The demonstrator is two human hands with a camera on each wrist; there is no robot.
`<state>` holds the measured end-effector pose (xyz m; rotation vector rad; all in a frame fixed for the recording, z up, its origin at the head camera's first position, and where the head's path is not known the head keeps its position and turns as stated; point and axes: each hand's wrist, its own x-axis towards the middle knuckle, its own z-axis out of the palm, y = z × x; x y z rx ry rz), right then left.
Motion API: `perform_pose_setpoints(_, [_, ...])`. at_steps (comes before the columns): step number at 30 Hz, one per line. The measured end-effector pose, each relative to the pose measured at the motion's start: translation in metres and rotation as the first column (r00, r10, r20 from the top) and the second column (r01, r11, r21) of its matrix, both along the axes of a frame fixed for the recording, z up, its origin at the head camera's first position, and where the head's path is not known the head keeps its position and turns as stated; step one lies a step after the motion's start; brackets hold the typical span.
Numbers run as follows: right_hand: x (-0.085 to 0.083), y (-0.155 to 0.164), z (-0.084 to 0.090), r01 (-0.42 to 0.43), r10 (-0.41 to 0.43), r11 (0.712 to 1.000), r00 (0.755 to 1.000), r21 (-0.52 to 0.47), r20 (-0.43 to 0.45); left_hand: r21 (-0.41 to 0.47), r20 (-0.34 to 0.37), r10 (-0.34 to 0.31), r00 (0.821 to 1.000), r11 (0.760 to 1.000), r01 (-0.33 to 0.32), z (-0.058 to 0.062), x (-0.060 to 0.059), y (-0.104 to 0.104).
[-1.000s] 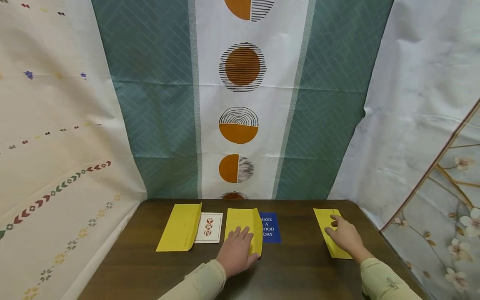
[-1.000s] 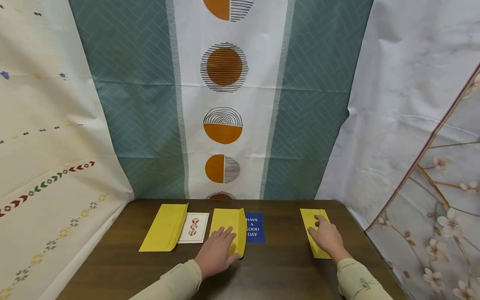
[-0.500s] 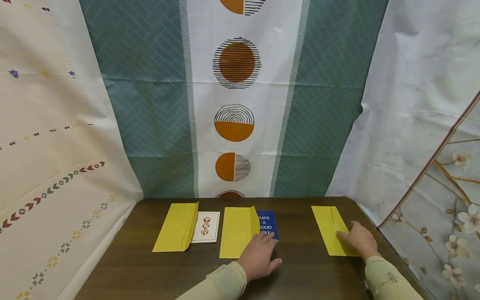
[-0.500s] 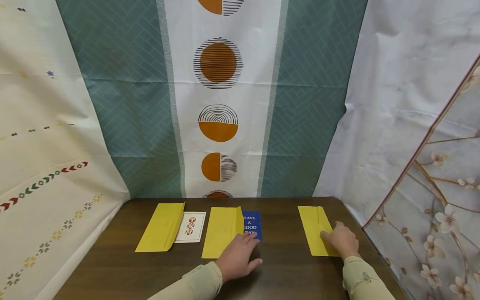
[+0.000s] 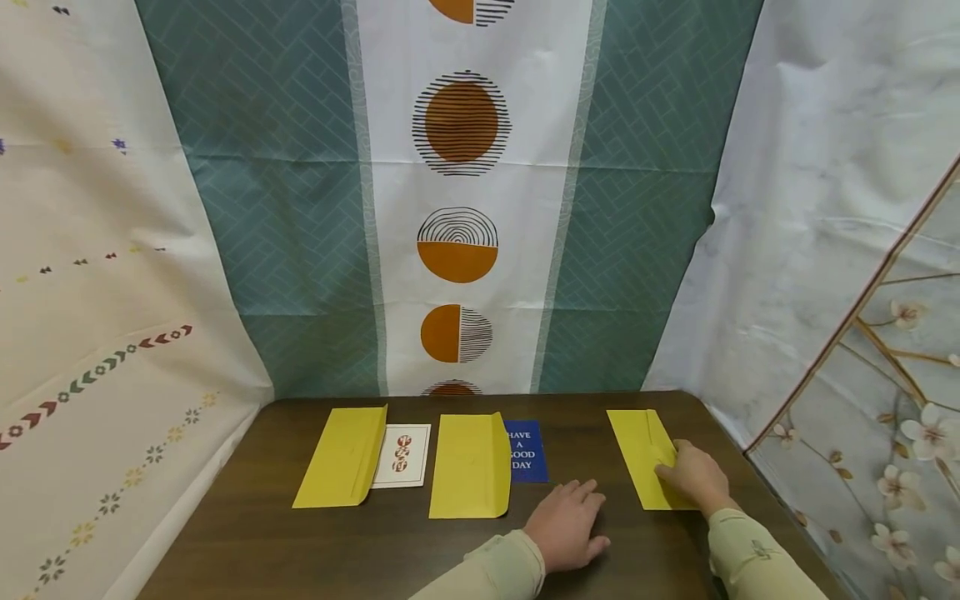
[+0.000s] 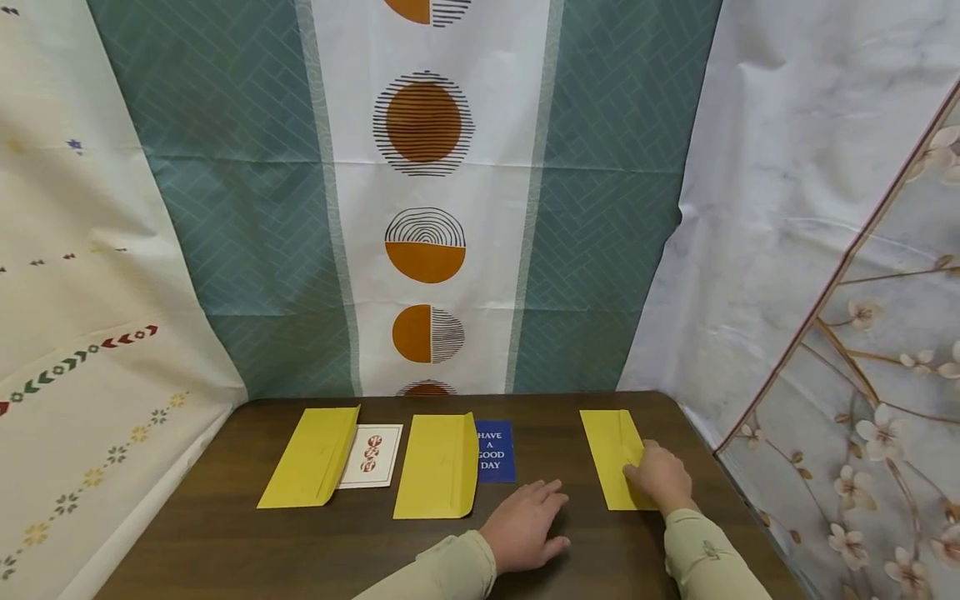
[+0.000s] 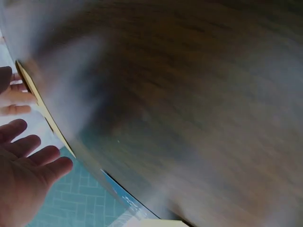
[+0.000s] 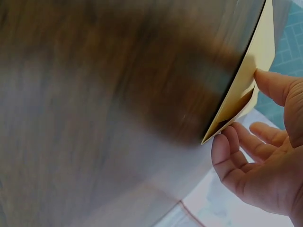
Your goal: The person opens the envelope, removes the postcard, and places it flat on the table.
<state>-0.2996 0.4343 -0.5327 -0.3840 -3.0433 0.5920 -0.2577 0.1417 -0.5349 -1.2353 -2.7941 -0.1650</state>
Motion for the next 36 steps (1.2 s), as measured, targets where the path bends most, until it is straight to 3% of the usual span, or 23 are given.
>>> perform_pose_setpoints(8, [-0.003, -0.008, -0.003, -0.001, 0.001, 1.000, 1.000, -0.017, -0.017, 0.026, 0.115, 0.055, 0.992, 0.998, -0.058, -0.016, -0.002, 0.018])
perform_pose_setpoints(15, [-0.005, -0.014, -0.002, 0.011, -0.014, 0.990, 1.000, -0.137, -0.015, 0.011, 0.183, 0.105, 0.977, 0.994, -0.109, -0.023, 0.001, 0.028])
perform_pose_setpoints(23, [-0.009, -0.055, -0.004, -0.010, 0.006, 0.989, 1.000, -0.144, -0.024, 0.027, 0.178, 0.089, 0.980, 0.995, -0.095, -0.028, -0.001, 0.026])
perform_pose_setpoints(30, [-0.013, -0.096, -0.006, -0.030, 0.027, 0.989, 0.999, -0.147, -0.024, -0.019, 0.154, 0.101, 0.983, 0.995, -0.099, -0.032, -0.001, 0.023])
perform_pose_setpoints(36, [-0.013, -0.110, -0.005, -0.011, 0.008, 0.993, 1.000, -0.122, -0.022, -0.042, 0.187, 0.107, 0.977, 0.994, -0.101, -0.027, 0.000, 0.021])
